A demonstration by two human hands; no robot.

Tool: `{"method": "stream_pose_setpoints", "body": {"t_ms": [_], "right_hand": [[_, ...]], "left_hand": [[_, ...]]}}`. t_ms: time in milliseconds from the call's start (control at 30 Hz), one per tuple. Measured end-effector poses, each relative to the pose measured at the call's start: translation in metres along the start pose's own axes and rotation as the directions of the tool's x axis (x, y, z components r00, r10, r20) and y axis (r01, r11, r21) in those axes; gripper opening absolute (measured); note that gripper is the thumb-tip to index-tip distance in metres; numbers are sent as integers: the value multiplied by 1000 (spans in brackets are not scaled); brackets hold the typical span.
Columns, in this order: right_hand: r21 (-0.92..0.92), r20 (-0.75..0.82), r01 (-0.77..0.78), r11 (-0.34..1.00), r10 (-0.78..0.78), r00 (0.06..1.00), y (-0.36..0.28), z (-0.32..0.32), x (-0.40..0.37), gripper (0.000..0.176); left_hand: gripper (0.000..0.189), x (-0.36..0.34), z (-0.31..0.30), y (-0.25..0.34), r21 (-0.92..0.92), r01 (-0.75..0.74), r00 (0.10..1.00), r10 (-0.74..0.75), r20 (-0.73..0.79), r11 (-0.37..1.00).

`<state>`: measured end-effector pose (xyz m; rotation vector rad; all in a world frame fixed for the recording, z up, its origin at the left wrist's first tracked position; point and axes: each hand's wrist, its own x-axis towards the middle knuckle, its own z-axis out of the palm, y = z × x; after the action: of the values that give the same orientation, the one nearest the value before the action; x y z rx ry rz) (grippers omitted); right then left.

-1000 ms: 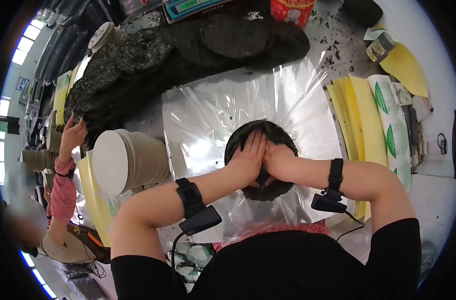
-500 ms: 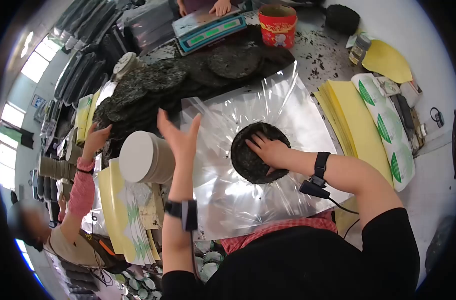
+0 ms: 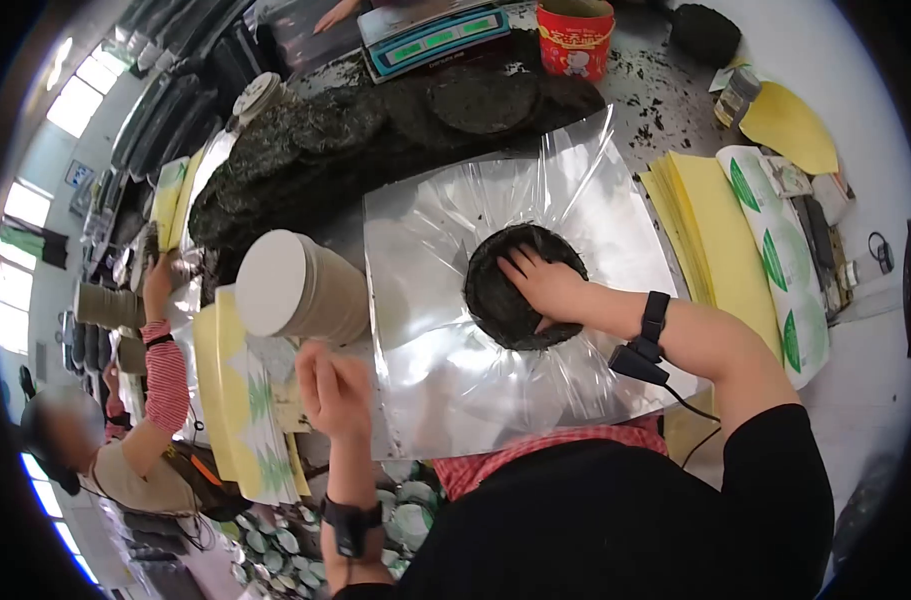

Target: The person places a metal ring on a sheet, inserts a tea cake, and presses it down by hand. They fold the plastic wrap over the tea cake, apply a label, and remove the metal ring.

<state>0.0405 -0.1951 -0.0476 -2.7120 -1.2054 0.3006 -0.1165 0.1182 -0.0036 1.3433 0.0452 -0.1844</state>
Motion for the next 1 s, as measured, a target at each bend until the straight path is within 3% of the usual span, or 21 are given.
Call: {"method": "stream_pose_setpoints", "body": {"t_ms": [67,100,133,167,200,267,333,433,467,500,567,600,667,700,733,767,800,867,900,933,1000], "right_hand": [[-27,14,-11,1000,11,1000,1,-7,6,125],[-50,-27,4,999,-5,1000,2,-2,6,127],[-70,-12,0,998,-1,1000,3,-9,11,123],[-80,8,-14,997,15,1000,1,-15,11,119],[-80,44,-29,996,33,998,-3,-13,5,115],[23,-38,-61,998,62,997,6,15,13,84],[23,-5,18,1000,-18,1000,21,24,15,85],[341,194,78,937,-152,969,47,-16,23,72],[450,214,46,892,-158,964,51,-20,26,67],[734,317,-170,657,-110,942,53,-20,30,63],[870,493,-491,50,-116,862,51,-38,30,59],[876,382,-346,337,-45,923,43,-46,21,60],[570,121,-22,821,-57,991,21,-58,-1,62],[538,-53,78,840,-58,997,2,-75,-28,66],[493,-226,176,852,-70,972,-15,-90,-61,70],[224,-234,90,971,-36,972,-26,-93,-91,72],[83,-131,-93,992,104,986,-12,-91,-110,72],[-171,198,-451,876,478,856,22,-81,-136,69],[-113,-99,-280,953,269,958,19,-114,-144,56],[-131,-395,-81,988,23,918,10,-162,-152,43],[191,-462,158,969,-53,885,-31,-204,-160,30]], "left_hand": [[24,23,2,-25,718,99,979,63,-195,689],[35,19,29,-23,919,-370,923,162,348,134],[45,25,34,-73,859,-512,859,45,511,11],[53,26,69,-58,727,-686,682,317,659,-34],[51,43,90,-67,698,-715,619,431,657,-38],[34,97,135,-41,572,-820,524,432,734,22],[22,114,150,-28,771,-554,801,-49,596,314],[25,123,151,-27,796,-238,927,-113,357,557],[24,129,151,-35,848,-255,922,-149,358,464],[24,138,152,-50,890,-269,912,-201,359,369],[23,146,161,-53,934,-277,880,-330,340,224],[25,140,166,-52,908,-277,914,-205,350,315],[29,131,163,-49,824,-289,953,64,296,488],[34,139,148,-56,794,-536,820,-48,570,286],[36,139,151,-57,850,-392,900,-46,434,352],[42,137,157,-57,878,-241,955,-62,291,414],[50,135,160,-54,880,-90,985,-89,148,466],[70,136,159,-42,903,-186,955,-146,259,387],[72,138,158,-48,902,-248,930,-173,323,354],[74,144,160,-49,895,-308,906,-187,380,323],[76,146,163,-42,898,-277,895,-250,371,341]]}}
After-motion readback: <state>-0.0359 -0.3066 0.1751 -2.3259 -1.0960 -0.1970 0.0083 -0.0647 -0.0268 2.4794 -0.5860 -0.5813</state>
